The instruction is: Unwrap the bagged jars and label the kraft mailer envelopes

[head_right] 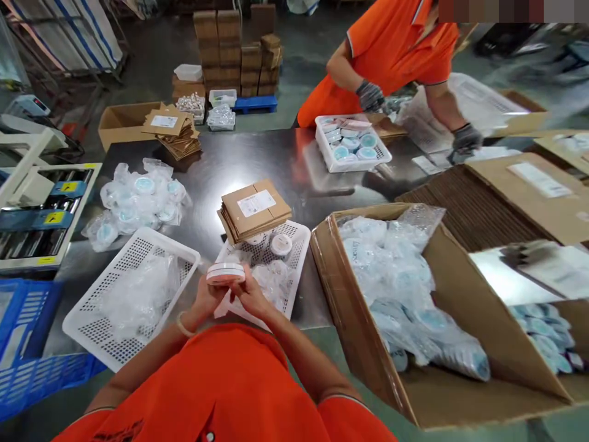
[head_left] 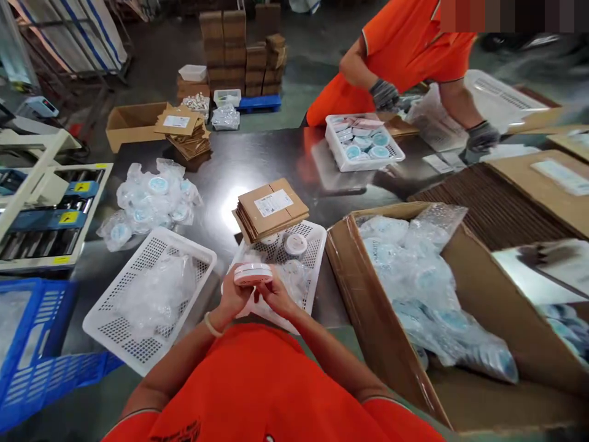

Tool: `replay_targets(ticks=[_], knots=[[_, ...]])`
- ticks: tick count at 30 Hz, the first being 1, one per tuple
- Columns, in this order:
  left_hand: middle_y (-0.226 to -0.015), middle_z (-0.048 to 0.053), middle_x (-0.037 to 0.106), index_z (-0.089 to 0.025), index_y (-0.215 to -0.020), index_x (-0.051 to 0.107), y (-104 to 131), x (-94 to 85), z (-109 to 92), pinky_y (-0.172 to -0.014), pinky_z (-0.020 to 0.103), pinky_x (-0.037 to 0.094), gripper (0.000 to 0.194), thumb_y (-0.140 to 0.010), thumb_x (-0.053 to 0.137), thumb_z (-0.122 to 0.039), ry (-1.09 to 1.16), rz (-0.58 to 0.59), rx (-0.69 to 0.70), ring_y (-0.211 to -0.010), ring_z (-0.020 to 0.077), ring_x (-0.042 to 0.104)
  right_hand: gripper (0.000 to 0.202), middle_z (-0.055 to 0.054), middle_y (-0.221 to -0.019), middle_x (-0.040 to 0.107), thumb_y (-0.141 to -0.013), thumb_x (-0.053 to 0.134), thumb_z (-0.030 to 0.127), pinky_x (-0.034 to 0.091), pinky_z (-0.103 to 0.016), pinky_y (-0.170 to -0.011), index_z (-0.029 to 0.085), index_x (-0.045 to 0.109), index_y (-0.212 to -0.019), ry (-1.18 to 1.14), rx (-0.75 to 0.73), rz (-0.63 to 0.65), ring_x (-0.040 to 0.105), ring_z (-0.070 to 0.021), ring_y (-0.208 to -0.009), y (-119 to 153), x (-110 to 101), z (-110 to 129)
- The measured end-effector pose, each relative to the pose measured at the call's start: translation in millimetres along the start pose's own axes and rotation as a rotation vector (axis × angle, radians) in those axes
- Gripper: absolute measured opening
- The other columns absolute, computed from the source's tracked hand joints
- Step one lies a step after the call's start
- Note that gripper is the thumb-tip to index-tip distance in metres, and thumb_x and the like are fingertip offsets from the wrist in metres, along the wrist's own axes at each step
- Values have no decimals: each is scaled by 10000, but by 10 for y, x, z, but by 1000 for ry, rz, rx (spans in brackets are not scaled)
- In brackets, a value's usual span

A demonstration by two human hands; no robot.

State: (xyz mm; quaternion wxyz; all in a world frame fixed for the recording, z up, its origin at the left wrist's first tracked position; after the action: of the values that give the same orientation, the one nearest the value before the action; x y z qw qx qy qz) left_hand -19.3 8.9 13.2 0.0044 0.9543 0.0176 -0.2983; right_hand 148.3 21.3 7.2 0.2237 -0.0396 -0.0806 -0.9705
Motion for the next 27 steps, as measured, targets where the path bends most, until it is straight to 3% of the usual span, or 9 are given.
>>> replay_targets(ticks=[3,5,10,13,16,21,23,25,27], knots=[[-1189,82,789,-202,-1201,718,46,-23,16,-1018,441,618,589,-685,526,5,128,7,5,-1099,266,742,599,40,-876,601,-889,570,809,412,-245,-397,260,442,-1091,56,103,32,474,-80,-410,-8,-21,-35],[-1266,90,776,-205,-1226,727,55,-61,51,-1069,458,605,602,-706,511,8,127,-9,5,-1185,275,723,552,22,-889,628,-931,523,765,404,-245,-406,249,466,-1119,189,157,66,508,-100,-426,-13,-134,-19],[-1409,120,719,-184,-1316,713,38,-65,46,-1213,509,504,654,-737,506,39,-67,-36,51,-1334,290,653,302,-82,-959,753,-1041,495,366,454,-267,-651,198,563,-1283,946,231,11,692,-202,-732,49,-193,230],[-1437,135,704,-166,-1329,710,19,21,-70,-1218,547,483,647,-767,483,60,-212,-50,108,-1353,306,632,326,-131,-1060,770,-1062,484,336,453,-296,-705,210,595,-1341,1351,305,-16,715,-236,-810,55,-52,417],[-1494,144,669,-162,-1353,702,-19,110,-191,-1149,543,529,604,-838,459,40,-273,-27,152,-1316,317,642,396,-148,-1072,757,-1085,466,392,458,-316,-679,220,589,-1419,1536,333,-1,715,-257,-791,18,3,505],[-1562,152,612,-147,-1449,642,-62,44,-88,-1157,496,507,590,-903,460,-15,-289,35,209,-1353,294,613,494,-183,-1089,734,-1061,552,469,489,-335,-716,198,611,-1470,1595,62,2,694,-321,-977,-33,-145,326],[-1511,143,658,-163,-1374,700,-15,-76,90,-1130,470,519,541,-898,489,-15,-259,131,276,-1286,275,653,370,-156,-1015,747,-1068,549,424,492,-322,-722,197,730,-1298,1495,-87,156,689,-298,-968,-38,-184,145],[-1331,97,768,-204,-1173,793,53,-254,330,-1076,410,547,429,-864,562,-17,-188,297,295,-1159,239,709,321,-113,-939,760,-1079,532,399,490,-299,-714,216,792,-1128,1339,-234,298,692,-244,-875,-63,-192,-50],[-1138,63,815,-218,-1033,816,99,-502,609,-997,345,570,318,-872,600,-50,-131,347,179,-1040,205,733,346,-102,-957,774,-1093,496,378,508,-298,-764,223,806,-1092,1218,-344,247,697,-220,-866,-143,-171,-229]])
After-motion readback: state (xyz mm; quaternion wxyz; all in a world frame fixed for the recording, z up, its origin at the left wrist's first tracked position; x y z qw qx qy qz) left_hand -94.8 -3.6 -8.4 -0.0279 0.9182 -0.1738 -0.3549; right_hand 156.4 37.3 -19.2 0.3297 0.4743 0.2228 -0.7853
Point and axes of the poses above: each hand's wrist, its own y-axis away from the middle knuckle, its own x-axis out of the palm, z = x × y, the point moved 1 cm from there along -y, towards the middle knuckle
